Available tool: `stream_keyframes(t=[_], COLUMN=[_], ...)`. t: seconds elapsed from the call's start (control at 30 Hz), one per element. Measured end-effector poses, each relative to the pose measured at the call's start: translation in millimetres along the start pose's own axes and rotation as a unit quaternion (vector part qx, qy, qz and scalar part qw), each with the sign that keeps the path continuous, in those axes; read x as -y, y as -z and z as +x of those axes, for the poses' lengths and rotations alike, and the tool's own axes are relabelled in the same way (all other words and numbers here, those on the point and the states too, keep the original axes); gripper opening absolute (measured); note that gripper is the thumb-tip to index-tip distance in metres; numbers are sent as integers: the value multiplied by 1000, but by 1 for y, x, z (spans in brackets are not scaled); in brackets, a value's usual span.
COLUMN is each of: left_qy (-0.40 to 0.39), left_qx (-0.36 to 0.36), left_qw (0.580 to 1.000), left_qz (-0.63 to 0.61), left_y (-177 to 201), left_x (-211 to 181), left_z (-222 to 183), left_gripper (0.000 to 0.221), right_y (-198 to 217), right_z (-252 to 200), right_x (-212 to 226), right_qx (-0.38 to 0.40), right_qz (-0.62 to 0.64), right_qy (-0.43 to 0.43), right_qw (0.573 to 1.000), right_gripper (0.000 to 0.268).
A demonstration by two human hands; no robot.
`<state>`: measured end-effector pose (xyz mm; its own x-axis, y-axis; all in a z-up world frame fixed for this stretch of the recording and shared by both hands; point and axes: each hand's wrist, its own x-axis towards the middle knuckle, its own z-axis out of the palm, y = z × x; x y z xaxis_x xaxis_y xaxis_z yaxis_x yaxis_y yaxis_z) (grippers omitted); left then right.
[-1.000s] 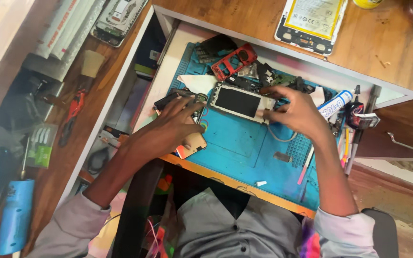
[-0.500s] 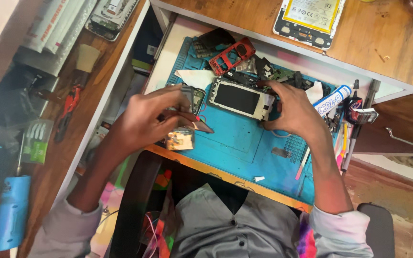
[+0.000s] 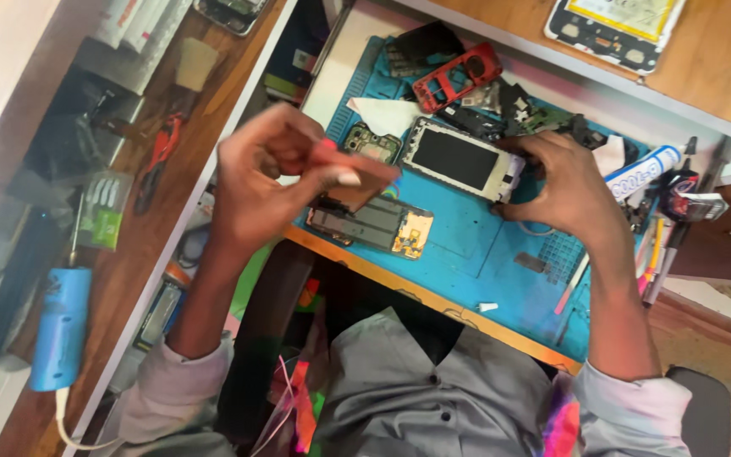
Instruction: The person cleans the edges of a disassembled smartphone screen with a yellow plastic tool, then reassembles the device by aligning the screen with the chassis and pressing it into place. They apply adhesive along the seam, power on the phone, and test the touchscreen by swiping through the interface.
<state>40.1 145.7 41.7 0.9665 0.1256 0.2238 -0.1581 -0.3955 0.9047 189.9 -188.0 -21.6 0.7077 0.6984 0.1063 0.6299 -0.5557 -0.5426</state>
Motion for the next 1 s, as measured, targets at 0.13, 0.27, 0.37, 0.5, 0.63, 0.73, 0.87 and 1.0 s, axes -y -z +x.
stream_keyframes(t=[0.13,0.27,0.37,0.5,0.63,0.73,0.87,1.0], left_qy=[38,145,185,218,230,248,255,267], left_qx=[-98,-200,-211,-204,-200,-196,-204,-222], left_qw=[967,886,867,853,828,804,788,777], left_qz=[-230,-392,-413,-428,-471,-504,-522,-526], left_y=[0,-16,-23,-19,-16,-12,-8,-7], left_x=[16,34,41,48,52,58,64,65], left_z=[-4,-3,-4,-11,-20,-32,-46,-59], left_gripper=[35,39,44,44,42,41,40,40], right_y=[-1,-1,-4,-43,-78,-84,-74,-69], right_z=[-2,-3,-2,2,7,14,18,19], right_x=[-2,-1,14,58,99,108,100,80], right_qx=[15,19,7,43,54,82,154,139], right_qz=[3,-7,-35,-5,49,120,134,312], right_qy=[-29,-32,-14,-50,25,-32,-86,-157], right_qw=[999,999,999,998,997,989,975,927], right_gripper=[79,81,77,56,45,41,33,28])
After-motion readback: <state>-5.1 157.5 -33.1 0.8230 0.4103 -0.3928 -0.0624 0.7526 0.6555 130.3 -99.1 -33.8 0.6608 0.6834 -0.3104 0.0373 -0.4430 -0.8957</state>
